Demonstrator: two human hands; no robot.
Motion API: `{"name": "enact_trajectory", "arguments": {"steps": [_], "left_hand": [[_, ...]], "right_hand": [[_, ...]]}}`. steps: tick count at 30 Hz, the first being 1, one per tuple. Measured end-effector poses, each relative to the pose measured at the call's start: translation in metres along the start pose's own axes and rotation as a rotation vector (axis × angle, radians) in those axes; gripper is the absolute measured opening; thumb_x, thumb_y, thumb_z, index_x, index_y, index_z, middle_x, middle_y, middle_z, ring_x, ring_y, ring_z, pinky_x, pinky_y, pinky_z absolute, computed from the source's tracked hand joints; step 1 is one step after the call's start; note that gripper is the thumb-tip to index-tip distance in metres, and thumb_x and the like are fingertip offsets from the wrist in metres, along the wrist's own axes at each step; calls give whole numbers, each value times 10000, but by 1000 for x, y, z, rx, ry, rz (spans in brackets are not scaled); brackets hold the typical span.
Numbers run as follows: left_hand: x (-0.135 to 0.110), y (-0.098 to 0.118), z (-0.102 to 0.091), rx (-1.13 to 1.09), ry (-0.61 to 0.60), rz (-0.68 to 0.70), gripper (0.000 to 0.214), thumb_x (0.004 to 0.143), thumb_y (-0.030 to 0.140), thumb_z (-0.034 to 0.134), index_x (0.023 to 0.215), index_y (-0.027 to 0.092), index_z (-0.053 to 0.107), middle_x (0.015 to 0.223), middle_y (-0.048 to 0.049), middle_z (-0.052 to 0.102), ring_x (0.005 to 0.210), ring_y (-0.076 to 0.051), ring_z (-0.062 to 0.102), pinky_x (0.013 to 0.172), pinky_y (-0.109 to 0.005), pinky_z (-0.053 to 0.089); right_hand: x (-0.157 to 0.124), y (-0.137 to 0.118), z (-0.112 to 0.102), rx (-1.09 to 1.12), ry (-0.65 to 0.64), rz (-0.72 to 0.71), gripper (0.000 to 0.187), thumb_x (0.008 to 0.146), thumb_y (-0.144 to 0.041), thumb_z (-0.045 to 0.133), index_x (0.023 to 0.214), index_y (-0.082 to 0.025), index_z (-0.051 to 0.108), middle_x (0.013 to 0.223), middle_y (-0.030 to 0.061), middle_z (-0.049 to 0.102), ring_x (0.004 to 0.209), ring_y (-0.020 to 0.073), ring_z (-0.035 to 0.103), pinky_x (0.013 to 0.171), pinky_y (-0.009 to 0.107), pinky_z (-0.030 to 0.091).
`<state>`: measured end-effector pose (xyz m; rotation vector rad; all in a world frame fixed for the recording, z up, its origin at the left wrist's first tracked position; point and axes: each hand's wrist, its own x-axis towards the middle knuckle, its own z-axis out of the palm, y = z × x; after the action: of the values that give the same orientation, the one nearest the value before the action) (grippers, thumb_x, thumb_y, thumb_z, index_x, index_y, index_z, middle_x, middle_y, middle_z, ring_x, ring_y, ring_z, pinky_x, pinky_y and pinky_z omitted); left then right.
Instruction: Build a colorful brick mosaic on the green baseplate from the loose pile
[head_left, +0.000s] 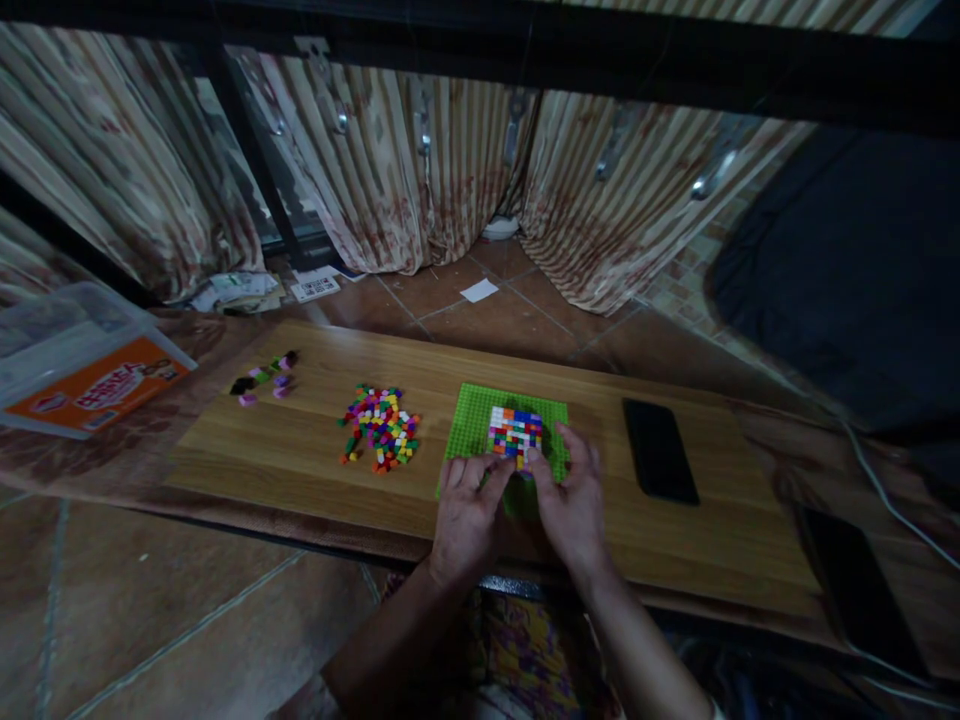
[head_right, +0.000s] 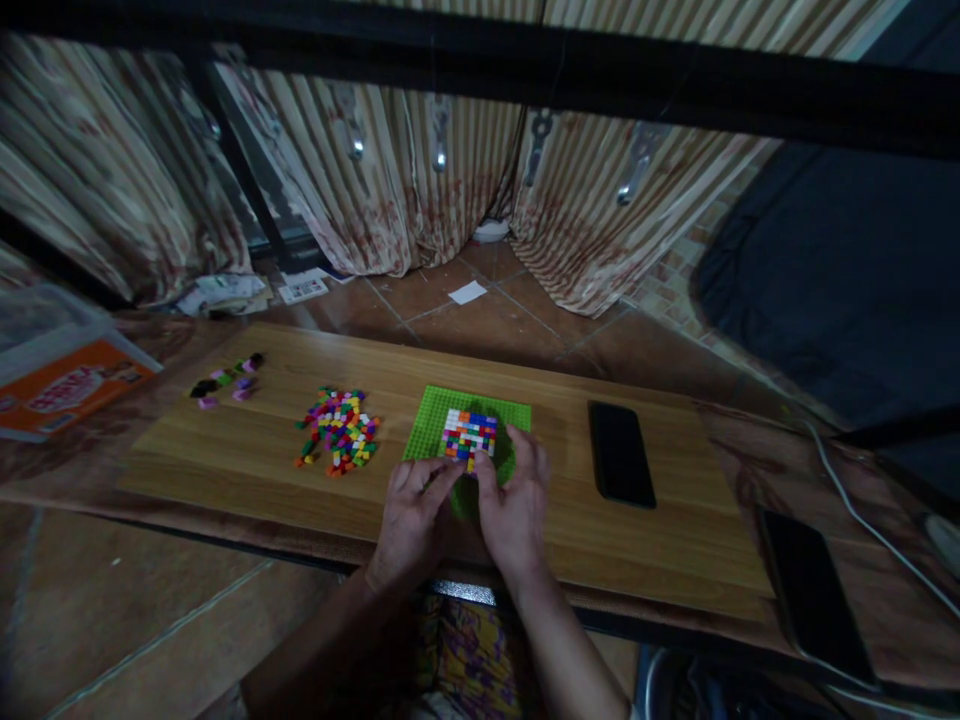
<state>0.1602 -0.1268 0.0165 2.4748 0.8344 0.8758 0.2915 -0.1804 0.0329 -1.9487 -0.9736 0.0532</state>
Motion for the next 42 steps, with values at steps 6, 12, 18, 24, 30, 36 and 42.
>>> {"name": "enact_trajectory", "arguments": {"steps": [6,12,18,24,30,36,42], "left_hand": [[-1,0,0,-25,-34,-16,395,830,180,515,1223,192,552,1139,-97,588,989,-235,490,870,-402,401],[0,0,-2,-50,-62,-43,422,803,231,561,1224,196,551,1118,-92,593,957,-234,488,859,-397,398],[-1,4,-7,-79,-46,-57,418,801,227,558,1217,200,551,1123,-91,587,959,-232,490,854,-393,407],[-17,-13,-31,-62,74,-190,372,831,105,458,1176,190,567,1078,-95,576,983,-212,502,861,-363,430],[-32,-77,-69,107,325,-449,285,838,158,497,1102,192,600,997,-85,598,942,-210,545,841,-362,449],[-31,-113,-90,231,267,-545,275,818,174,500,1053,198,640,995,-82,613,948,-221,557,868,-366,444],[-24,-118,-86,384,148,-579,263,839,234,489,1051,200,641,997,-83,632,940,-235,560,850,-372,421]], "right_hand": [[-7,-1,17,-39,-17,39,513,858,-428,491,1291,-163,418,1243,145,492,1195,268,427,997,477,359],[-13,-2,26,62,-39,47,450,889,-382,450,1299,-201,416,1264,120,510,1187,243,463,1001,447,364],[-13,5,33,149,-5,116,465,860,-393,490,1285,-207,457,1277,107,524,1169,235,494,989,424,378],[-15,12,27,250,2,226,543,809,-458,557,1280,-198,482,1231,109,568,1101,241,545,950,430,409],[-27,7,6,213,125,208,498,800,-445,587,1227,-195,534,1196,107,581,1029,235,574,870,393,448],[-47,-21,-2,163,-32,-72,241,853,-327,547,1041,-203,633,1025,68,641,932,199,603,843,353,460],[-53,-55,49,131,-369,-339,178,888,-202,471,975,-206,627,888,53,644,860,182,594,785,316,479]]}}
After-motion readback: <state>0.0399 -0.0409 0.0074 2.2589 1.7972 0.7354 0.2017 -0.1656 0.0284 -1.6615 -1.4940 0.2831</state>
